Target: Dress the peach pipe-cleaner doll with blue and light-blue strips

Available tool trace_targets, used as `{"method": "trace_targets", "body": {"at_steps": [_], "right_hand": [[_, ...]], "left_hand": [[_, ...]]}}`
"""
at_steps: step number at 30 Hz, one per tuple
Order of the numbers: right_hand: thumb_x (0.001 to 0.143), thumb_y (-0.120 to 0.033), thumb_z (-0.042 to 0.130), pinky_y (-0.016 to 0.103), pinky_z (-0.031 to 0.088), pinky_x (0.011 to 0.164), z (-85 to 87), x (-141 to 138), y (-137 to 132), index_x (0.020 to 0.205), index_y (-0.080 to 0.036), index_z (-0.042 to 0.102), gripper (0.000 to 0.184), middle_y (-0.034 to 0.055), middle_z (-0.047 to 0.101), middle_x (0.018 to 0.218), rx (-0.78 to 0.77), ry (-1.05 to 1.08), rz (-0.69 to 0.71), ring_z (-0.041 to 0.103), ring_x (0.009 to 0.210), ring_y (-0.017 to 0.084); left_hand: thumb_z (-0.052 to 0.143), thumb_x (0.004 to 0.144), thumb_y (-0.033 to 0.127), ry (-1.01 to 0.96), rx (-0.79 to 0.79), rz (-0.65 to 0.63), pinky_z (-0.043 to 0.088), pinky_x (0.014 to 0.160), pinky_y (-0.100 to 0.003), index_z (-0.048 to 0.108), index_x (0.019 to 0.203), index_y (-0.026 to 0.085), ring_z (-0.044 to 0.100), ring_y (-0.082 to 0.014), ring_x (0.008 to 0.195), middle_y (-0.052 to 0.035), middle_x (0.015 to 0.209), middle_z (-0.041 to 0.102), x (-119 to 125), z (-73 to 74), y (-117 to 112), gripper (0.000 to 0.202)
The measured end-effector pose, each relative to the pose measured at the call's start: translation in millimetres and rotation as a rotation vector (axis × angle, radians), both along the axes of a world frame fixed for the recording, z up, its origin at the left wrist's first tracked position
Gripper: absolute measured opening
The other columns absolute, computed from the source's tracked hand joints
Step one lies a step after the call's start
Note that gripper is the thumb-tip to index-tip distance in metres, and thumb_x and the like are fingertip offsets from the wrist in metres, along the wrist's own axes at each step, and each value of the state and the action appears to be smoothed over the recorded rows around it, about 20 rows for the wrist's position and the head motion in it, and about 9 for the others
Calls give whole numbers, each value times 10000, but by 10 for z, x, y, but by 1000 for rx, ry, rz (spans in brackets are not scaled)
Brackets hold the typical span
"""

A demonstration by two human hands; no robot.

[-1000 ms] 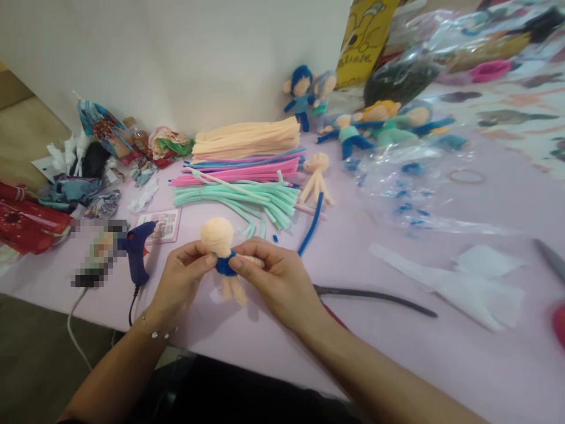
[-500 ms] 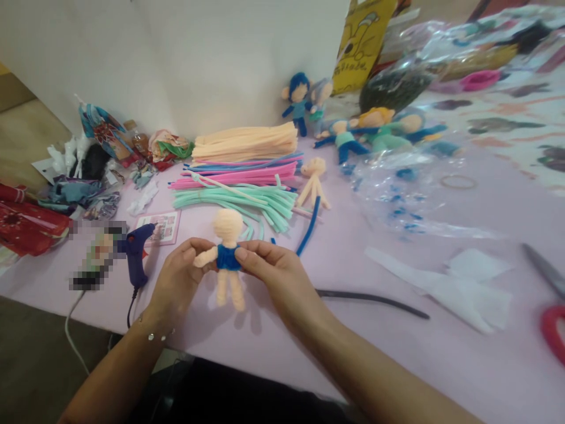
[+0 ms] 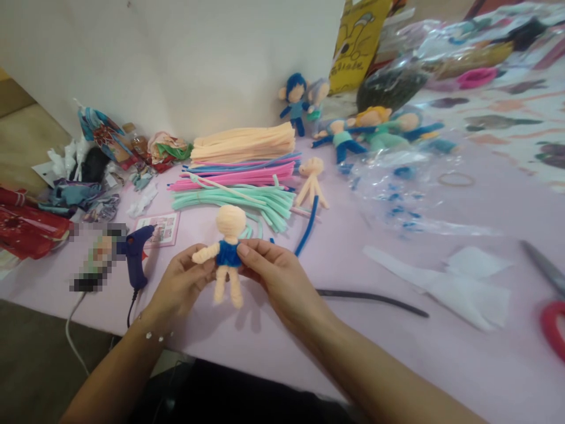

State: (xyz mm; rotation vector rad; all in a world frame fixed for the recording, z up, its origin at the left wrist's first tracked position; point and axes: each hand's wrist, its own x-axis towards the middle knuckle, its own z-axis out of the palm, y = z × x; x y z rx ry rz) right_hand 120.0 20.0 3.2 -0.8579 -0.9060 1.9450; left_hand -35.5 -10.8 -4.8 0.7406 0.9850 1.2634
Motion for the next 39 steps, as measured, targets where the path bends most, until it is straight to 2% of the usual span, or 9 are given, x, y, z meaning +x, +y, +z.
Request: {"method": "trace_targets", "body": {"at_steps": [3,6,12,16,20,25,28,32,39], "right_hand": [[622,-465,793,309,463,817,-4,2,-6,746,-186,688,323,6,684,726,14,-4,32,625,689,142],[631,-469,785,295,461,793,-1,4,-11,749,-189,684,320,2,678,711,29,-11,60,623,695,143],[625,-472,773,265,455,756,22,-10,-38,750,-194,669,322,-2,660,729,109,-104,22,602,734,138],[635,-434,748,253,450,644,6,-19,-45,807,-207,643,304,-13,618,745,221,-227,-67,563,663,122],[665,-397,700,268,447,623,-16,-17,-43,722,-210,579,230,-14,561,711,381,-341,-169,554,675,142],[797,-395,548,298,432,702,33,16,-60,662,-197,618,250,25,589,734,577,-497,-78,553,725,162],[812,-431,524,296,432,693,81,41,-76,736,-195,656,281,30,621,760,558,-486,13,565,747,173],[750,-449,614,305,440,675,89,51,-79,779,-192,656,263,20,633,731,495,-464,91,581,754,192],[675,-424,700,271,394,518,-55,10,-40,799,-181,698,273,-1,603,621,320,-369,92,510,543,133]], "left_hand": [[866,464,317,-76,-94,-11,489,623,-284,583,612,156,585,-117,565,23,592,620,35,38,11,358],[873,452,335,-111,-136,-44,489,615,-286,567,595,155,589,-122,565,13,600,619,50,72,17,383],[893,401,277,-120,-160,-35,491,622,-288,627,686,166,584,-121,597,9,671,635,61,121,13,406],[896,378,236,-134,-163,-27,481,651,-287,669,715,165,575,-113,587,16,641,625,79,121,9,413],[889,395,229,-122,-168,-35,462,658,-259,713,743,154,582,-110,622,-5,685,655,69,87,8,397],[873,452,238,-71,-67,-46,449,683,-250,719,717,158,587,-120,682,-11,711,669,29,63,10,317],[859,490,257,20,9,7,442,682,-253,702,695,161,578,-123,683,3,685,652,6,53,11,275],[844,518,301,105,54,38,449,698,-280,697,720,160,592,-150,707,-12,711,666,-13,29,10,287],[817,544,336,72,-22,123,455,678,-291,706,719,161,572,-130,625,-9,664,664,-3,28,20,272]]}}
